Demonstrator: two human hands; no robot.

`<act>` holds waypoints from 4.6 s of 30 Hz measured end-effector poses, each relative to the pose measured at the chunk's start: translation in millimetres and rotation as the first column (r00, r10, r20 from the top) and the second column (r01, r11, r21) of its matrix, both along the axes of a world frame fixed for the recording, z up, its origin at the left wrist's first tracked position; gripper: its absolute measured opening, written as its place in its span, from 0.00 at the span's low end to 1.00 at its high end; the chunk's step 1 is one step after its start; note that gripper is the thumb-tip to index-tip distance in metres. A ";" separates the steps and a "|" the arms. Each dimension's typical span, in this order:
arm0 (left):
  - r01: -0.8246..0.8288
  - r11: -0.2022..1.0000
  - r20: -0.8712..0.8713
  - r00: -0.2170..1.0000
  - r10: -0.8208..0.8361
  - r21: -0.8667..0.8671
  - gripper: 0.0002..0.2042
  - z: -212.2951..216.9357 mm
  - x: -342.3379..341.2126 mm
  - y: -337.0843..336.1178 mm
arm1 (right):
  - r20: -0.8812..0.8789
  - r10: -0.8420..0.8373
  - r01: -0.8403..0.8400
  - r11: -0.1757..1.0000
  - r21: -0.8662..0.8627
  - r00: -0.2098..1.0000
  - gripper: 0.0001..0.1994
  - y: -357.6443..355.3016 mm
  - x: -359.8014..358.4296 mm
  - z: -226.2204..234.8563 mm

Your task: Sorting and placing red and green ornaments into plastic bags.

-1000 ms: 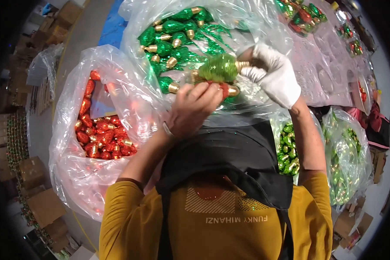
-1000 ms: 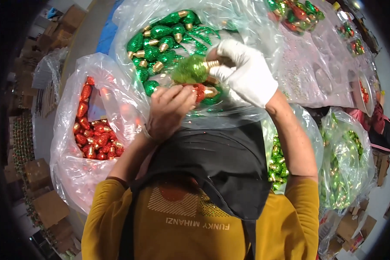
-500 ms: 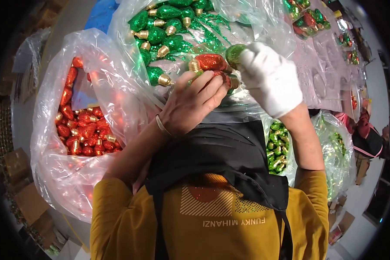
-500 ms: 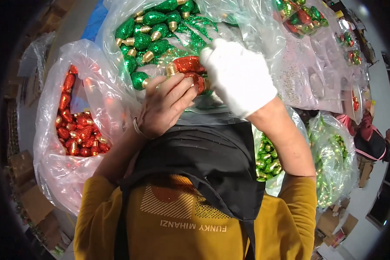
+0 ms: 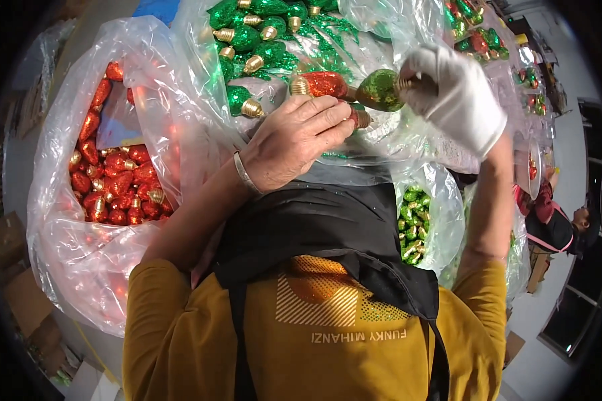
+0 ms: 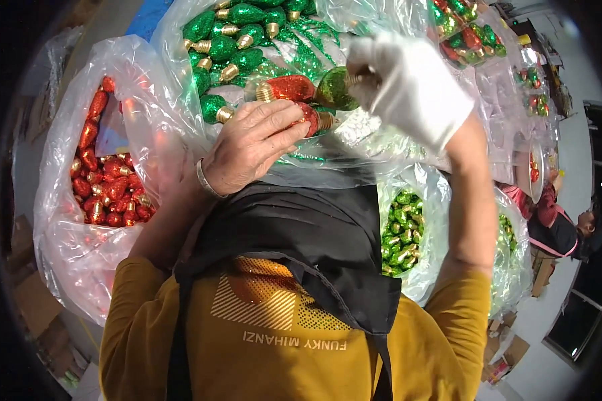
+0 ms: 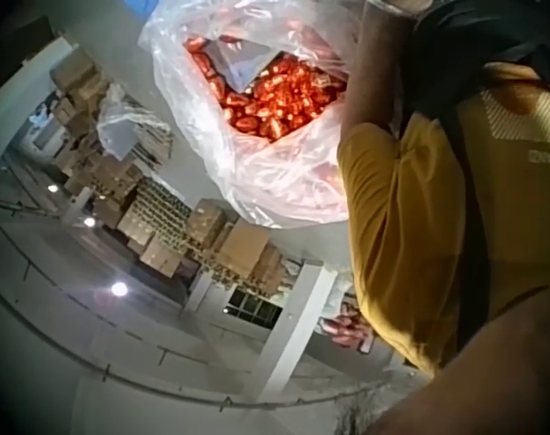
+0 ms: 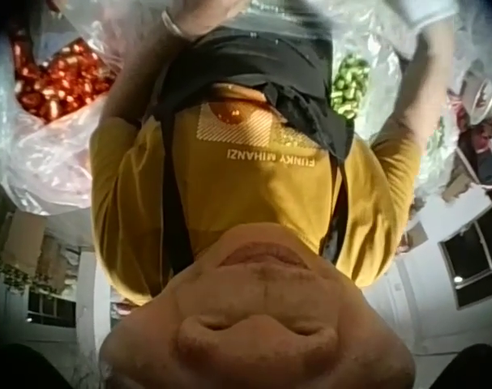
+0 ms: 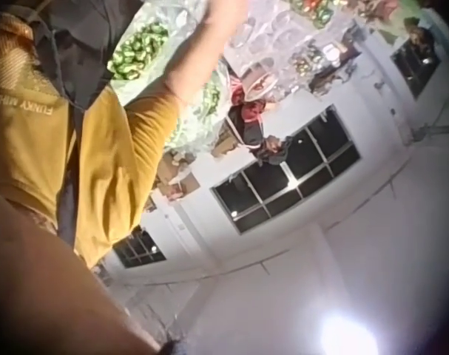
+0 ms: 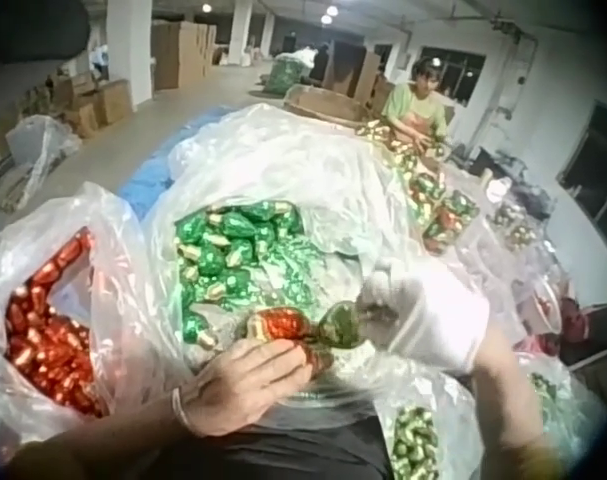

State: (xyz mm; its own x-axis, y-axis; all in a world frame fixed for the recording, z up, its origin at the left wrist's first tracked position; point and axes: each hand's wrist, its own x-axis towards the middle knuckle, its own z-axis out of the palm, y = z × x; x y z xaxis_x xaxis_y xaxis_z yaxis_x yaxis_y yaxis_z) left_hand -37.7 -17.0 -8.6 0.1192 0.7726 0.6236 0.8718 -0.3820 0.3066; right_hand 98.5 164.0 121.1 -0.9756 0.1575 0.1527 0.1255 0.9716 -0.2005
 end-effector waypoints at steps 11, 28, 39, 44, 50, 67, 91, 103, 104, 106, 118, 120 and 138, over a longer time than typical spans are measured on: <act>0.013 1.000 0.025 1.000 -0.013 -0.022 0.19 4.5 1.2 2.0 | 0.276 0.206 -0.256 0.953 0.162 0.939 0.07 4.1 -56.0 -46.5; -0.083 0.993 -0.129 0.989 0.073 -0.080 0.17 4.5 10.4 -5.9 | 0.133 -0.113 0.066 0.948 0.312 0.985 0.07 -21.7 -42.5 -46.0; -0.130 0.991 -0.176 0.977 0.124 -0.022 0.21 3.8 18.6 -11.3 | 0.629 0.303 -0.475 0.872 0.119 0.716 0.30 -3.0 -188.2 -100.6; -0.106 0.994 -0.160 0.982 0.106 0.008 0.22 -1.9 13.3 -9.9 | 0.372 0.095 -0.126 0.990 0.059 0.923 0.28 13.2 -160.0 -50.2; -0.175 0.982 -0.167 0.969 0.184 0.072 0.21 -8.3 8.0 -16.2 | -0.004 0.371 -0.362 0.909 0.206 0.929 0.21 -6.6 -44.0 -9.4; -0.258 0.962 -0.213 0.938 0.272 0.093 0.25 -5.5 16.3 -17.8 | -0.065 0.204 -0.194 0.971 0.138 0.977 0.25 -20.9 -17.6 -56.4; 0.105 0.972 -0.225 0.962 -0.153 -0.211 0.24 40.5 -22.5 43.0 | -0.411 0.054 -0.054 0.998 0.013 0.910 0.12 -36.3 47.6 -92.9; 0.135 0.941 -0.386 0.887 -0.254 -0.309 0.21 48.5 -23.3 71.5 | -0.182 0.038 -0.043 0.999 -0.023 0.983 0.13 -3.1 41.0 -91.5; 0.104 0.920 -0.434 0.858 -0.276 -0.379 0.22 52.5 -22.7 70.5 | -0.183 0.047 -0.051 0.999 -0.019 0.982 0.13 -3.3 39.8 -92.5; 0.114 0.937 -0.393 0.886 -0.246 -0.329 0.22 43.5 -31.7 74.5 | -0.266 0.039 -0.033 0.999 0.028 0.963 0.12 -2.5 37.4 -100.0; -0.031 0.982 -0.002 0.999 0.032 0.184 0.18 60.0 -51.8 81.4 | -0.055 -0.333 0.210 0.706 -0.676 0.941 0.09 66.8 51.3 -51.9; -0.061 0.991 0.190 0.981 0.038 0.118 0.16 48.0 -58.4 71.7 | -0.023 -0.380 0.249 0.651 -0.717 0.925 0.09 73.0 61.4 -37.1; 0.697 0.643 0.799 -0.562 0.213 0.319 0.43 24.5 60.1 40.7 | -0.385 0.211 -0.360 0.857 -0.370 0.898 0.13 -9.7 139.0 44.5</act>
State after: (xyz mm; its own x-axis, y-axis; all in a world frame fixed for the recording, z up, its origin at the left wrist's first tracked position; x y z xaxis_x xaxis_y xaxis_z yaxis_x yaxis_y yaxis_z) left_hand 22.4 23.7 15.9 0.1930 0.9809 0.0237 -0.8928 0.1656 0.4188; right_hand 237.5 154.3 165.6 -0.8948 0.0011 0.4465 -0.2871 0.7644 -0.5773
